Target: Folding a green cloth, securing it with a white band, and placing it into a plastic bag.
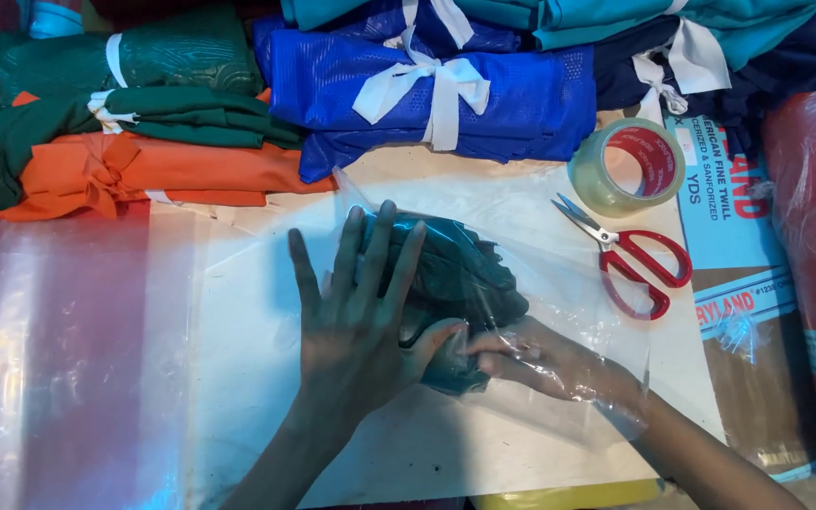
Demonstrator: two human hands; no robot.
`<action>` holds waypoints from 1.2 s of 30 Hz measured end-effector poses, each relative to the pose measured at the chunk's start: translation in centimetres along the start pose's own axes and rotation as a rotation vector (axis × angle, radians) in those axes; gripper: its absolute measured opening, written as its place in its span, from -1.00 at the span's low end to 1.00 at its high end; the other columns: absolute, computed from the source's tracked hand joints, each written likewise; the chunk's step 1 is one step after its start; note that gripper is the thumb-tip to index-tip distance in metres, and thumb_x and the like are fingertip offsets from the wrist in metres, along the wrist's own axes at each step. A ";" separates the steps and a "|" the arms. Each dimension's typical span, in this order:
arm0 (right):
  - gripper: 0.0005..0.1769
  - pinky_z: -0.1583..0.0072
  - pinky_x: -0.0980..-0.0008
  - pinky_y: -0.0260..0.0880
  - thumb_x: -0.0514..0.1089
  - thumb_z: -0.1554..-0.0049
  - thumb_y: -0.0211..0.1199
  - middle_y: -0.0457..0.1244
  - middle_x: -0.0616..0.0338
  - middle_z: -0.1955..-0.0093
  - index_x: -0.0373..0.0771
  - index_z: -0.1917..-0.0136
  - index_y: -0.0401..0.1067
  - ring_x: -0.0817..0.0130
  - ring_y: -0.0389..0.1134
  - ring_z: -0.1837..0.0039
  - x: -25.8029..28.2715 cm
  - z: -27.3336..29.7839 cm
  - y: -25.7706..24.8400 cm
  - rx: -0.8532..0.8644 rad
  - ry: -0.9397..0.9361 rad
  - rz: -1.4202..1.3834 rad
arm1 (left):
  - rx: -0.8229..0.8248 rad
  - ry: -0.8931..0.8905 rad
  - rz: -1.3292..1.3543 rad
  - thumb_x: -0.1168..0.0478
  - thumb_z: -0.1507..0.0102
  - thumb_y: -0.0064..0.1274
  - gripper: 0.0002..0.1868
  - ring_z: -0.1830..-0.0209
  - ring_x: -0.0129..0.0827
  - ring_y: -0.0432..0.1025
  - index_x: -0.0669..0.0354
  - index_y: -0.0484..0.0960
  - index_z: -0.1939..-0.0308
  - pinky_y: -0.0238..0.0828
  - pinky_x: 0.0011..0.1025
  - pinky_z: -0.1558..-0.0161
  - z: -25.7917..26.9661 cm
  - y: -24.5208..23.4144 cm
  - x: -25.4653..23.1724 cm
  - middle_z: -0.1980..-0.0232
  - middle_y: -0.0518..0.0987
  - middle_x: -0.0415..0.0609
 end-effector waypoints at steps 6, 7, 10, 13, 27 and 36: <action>-0.64 0.01 0.43 0.69 -0.03 -0.32 0.03 0.48 0.02 -0.04 -0.28 -0.18 0.50 0.23 0.61 0.01 2.4 0.8 -1.6 -0.545 -0.499 -0.198 | -0.033 0.243 -0.093 -0.47 -0.39 -0.14 -0.04 -0.68 -0.12 -0.02 0.26 0.28 -0.56 -0.50 0.30 -0.54 0.5 -0.3 -1.6 -0.62 0.26 0.12; -0.64 0.01 0.38 0.66 -0.02 -0.31 0.04 0.48 0.07 -0.05 -0.22 -0.21 0.50 0.22 0.60 0.02 3.3 1.0 -1.1 -0.579 -0.552 0.031 | -0.041 0.278 0.026 -0.37 -0.41 -0.17 -0.13 -0.64 -0.09 0.08 0.31 0.34 -0.50 -0.24 0.10 -0.54 0.7 -0.3 -1.9 -0.58 0.30 0.16; -0.49 -0.16 0.26 0.58 0.17 -0.26 -0.11 0.39 0.19 -0.26 0.06 -0.35 0.44 0.20 0.48 -0.21 0.1 -0.1 -0.6 -0.455 -0.209 0.224 | -0.059 0.378 0.155 -0.20 -0.47 -0.24 -0.27 -0.57 -0.01 0.21 0.39 0.43 -0.42 0.02 -0.11 -0.55 1.2 0.0 -2.6 -0.50 0.38 0.21; -0.54 -0.21 0.27 0.54 0.20 -0.23 -0.05 0.36 0.19 -0.22 0.07 -0.28 0.44 0.23 0.45 -0.23 -1.5 -1.6 -1.1 -0.377 -0.202 0.123 | -0.039 0.437 0.166 -0.16 -0.49 -0.30 -0.31 -0.56 0.01 0.22 0.38 0.42 -0.42 -0.01 -0.13 -0.57 1.9 0.2 -2.6 -0.49 0.40 0.21; -0.61 -0.37 0.05 0.51 -0.02 -0.34 -0.02 0.29 0.01 -0.43 -0.17 -0.31 0.45 0.02 0.37 -0.43 5.8 0.6 -1.9 -0.385 -0.573 0.091 | 0.045 -0.209 0.584 -0.16 -0.30 0.12 -0.11 -0.64 0.19 -0.02 0.01 0.08 -0.58 0.08 0.07 -0.45 -2.1 0.2 5.0 -0.66 0.00 0.26; -0.54 -0.41 0.16 0.40 0.06 -0.32 -0.01 0.27 0.09 -0.50 -0.07 -0.41 0.39 0.08 0.32 -0.50 5.5 0.8 -1.9 -0.100 -0.370 -0.125 | 0.515 -1.008 0.992 -0.38 0.15 0.07 0.37 -0.62 0.02 0.11 -0.59 -0.45 -0.59 0.27 0.08 -0.38 2.7 1.7 7.1 -0.67 0.11 -0.04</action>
Point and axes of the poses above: each hand's wrist, its own z-axis away from the middle knuckle, its own y-axis out of the palm, x = y × z, the point moved 7 cm from there along -z, towards the middle knuckle
